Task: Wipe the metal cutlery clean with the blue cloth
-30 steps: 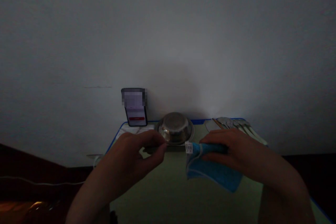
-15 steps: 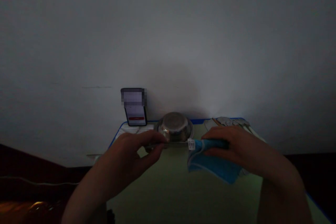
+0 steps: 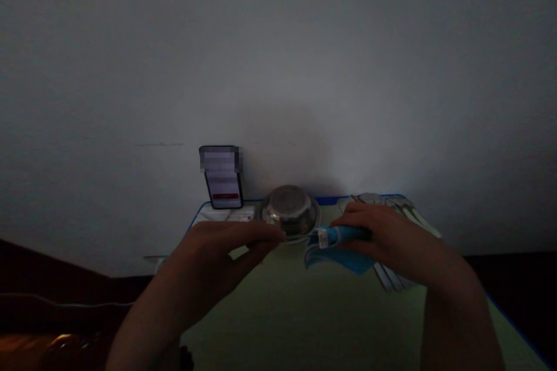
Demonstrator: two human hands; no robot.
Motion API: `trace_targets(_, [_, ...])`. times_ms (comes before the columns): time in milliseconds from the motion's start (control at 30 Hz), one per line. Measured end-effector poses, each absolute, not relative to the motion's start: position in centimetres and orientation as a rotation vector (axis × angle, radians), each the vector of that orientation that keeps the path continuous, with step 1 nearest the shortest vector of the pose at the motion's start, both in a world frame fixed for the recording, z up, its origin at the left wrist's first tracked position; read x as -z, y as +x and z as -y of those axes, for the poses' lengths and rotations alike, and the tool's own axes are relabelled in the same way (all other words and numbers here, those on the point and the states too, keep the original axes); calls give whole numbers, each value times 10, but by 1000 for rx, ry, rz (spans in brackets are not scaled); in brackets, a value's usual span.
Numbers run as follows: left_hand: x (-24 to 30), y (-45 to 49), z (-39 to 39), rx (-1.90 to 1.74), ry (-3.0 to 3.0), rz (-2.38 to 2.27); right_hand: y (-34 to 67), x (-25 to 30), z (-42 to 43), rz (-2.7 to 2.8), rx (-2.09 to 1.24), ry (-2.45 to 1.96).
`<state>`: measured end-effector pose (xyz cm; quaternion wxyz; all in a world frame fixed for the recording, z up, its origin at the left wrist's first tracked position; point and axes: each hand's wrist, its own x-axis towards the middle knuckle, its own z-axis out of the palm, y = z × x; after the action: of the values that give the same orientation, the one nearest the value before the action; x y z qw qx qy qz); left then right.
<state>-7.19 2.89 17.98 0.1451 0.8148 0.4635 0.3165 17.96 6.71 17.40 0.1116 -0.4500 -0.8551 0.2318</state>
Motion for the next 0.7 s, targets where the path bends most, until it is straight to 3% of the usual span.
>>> trace_targets(433, [-181,-74,-29,-1034,2446,-1178,178,-175,-67,2490,-716,-1291])
trace_targets(700, [-178,-71,-28,-1052,2474,-1432,179,-172,-69,2452,-589,-1287])
